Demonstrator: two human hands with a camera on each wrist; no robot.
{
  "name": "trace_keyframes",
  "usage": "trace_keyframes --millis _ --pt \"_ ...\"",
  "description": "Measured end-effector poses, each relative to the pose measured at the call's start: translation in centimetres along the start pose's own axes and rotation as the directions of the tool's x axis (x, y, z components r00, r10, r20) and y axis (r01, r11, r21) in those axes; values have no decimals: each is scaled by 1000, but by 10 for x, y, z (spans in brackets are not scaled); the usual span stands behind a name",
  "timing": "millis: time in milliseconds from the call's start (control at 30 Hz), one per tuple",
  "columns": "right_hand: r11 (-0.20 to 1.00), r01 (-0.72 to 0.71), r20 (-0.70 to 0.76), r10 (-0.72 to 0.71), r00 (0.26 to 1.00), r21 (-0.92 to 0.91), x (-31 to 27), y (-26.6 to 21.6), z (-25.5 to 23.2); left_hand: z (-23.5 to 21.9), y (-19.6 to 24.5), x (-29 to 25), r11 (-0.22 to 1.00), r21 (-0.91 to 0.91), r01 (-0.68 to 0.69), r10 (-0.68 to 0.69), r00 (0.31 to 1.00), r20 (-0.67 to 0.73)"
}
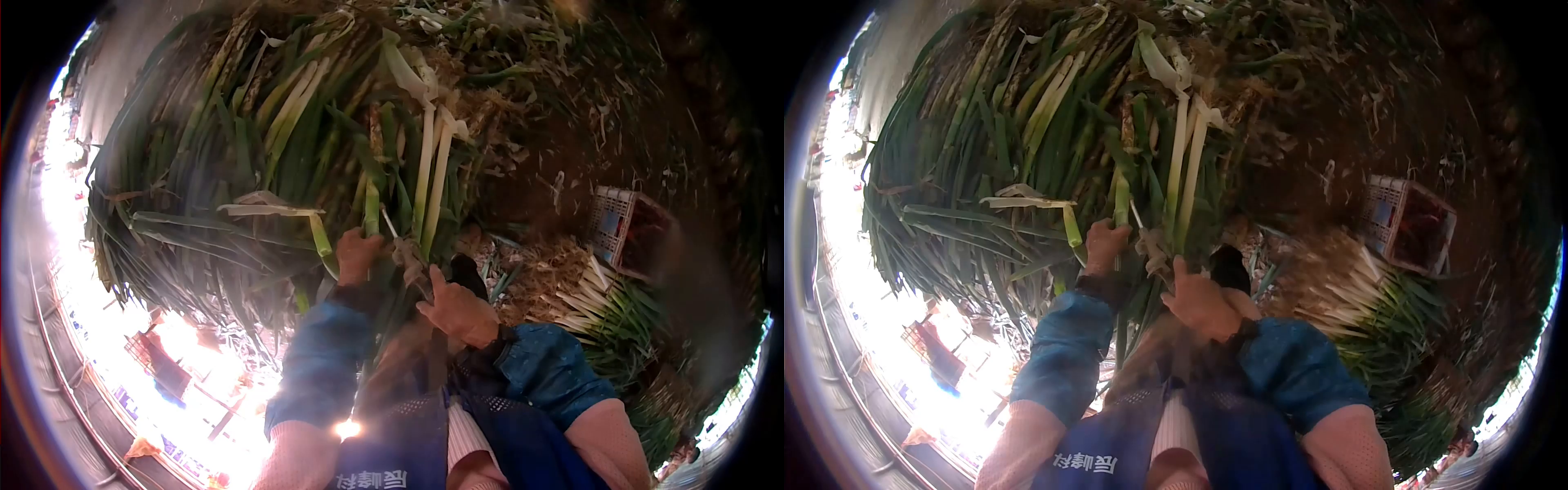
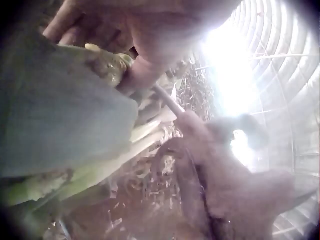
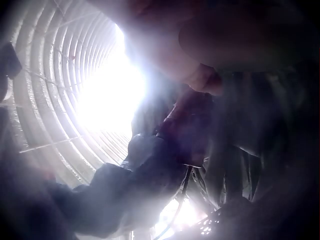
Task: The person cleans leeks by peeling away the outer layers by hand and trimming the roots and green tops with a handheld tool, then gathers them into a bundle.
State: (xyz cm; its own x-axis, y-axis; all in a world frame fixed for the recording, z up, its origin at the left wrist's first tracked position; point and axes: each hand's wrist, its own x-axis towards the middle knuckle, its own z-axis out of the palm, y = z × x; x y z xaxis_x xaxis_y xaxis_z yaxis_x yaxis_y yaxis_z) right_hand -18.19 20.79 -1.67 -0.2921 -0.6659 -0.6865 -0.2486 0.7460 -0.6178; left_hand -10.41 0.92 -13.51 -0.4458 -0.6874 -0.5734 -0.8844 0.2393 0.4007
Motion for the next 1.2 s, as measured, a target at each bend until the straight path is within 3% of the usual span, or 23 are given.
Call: trace_keyframes --millis 67,133,167,233,367,433,533,567,633,733,833,933,1033,1200 --pt "998 -49 57 47 997 33 -10 -9 -10 -3 -17 9 992 -115 45 -40 998 44" --pt "999 15 85 -19 996 48 -16 3 9 7 -44 20 958 -280 69 -46 995 89" --pt "997 47 100 -53 994 56 -16 10 20 3 -43 17 962 -267 55 -29 995 99" --pt "998 60 -18 -59 998 36 -1 14 31 -12 -31 7 970 -243 27 2 993 120" --pt "995 86 -199 -75 977 48 54 8 17 -35 0 -32 913 -402 77 23 971 238" --pt "998 42 -181 -32 983 50 80 -2 3 -42 9 -44 908 -409 91 15 969 248" --pt "996 59 -185 -45 982 71 67 -8 0 -59 21 -53 945 -315 86 4 962 274" --pt "994 76 -197 -59 979 80 53 -10 1 -53 10 -49 959 -280 39 25 975 220" --pt "999 10 -109 -4 994 48 18 -11 13 -35 -19 -38 979 -201 -47 71 991 112" --pt "994 6 22 -8 1000 111 -8 -4 27 -38 2 -49 979 -122 -163 168 985 29" --pt "999 9 -60 -6 998 45 7 -6 14 -31 -2 -44 988 -21 -156 156 988 10" --pt "993 70 -259 -43 965 94 77 10 6 -33 18 -59 972 227 -55 67 997 -48" --pt "997 17 -327 8 945 75 115 16 -10 -31 23 -61 943 333 -6 24 999 -49" --pt "999 26 -234 -31 972 -25 49 -9 -5 -25 22 -66 931 351 -100 138 987 -84"
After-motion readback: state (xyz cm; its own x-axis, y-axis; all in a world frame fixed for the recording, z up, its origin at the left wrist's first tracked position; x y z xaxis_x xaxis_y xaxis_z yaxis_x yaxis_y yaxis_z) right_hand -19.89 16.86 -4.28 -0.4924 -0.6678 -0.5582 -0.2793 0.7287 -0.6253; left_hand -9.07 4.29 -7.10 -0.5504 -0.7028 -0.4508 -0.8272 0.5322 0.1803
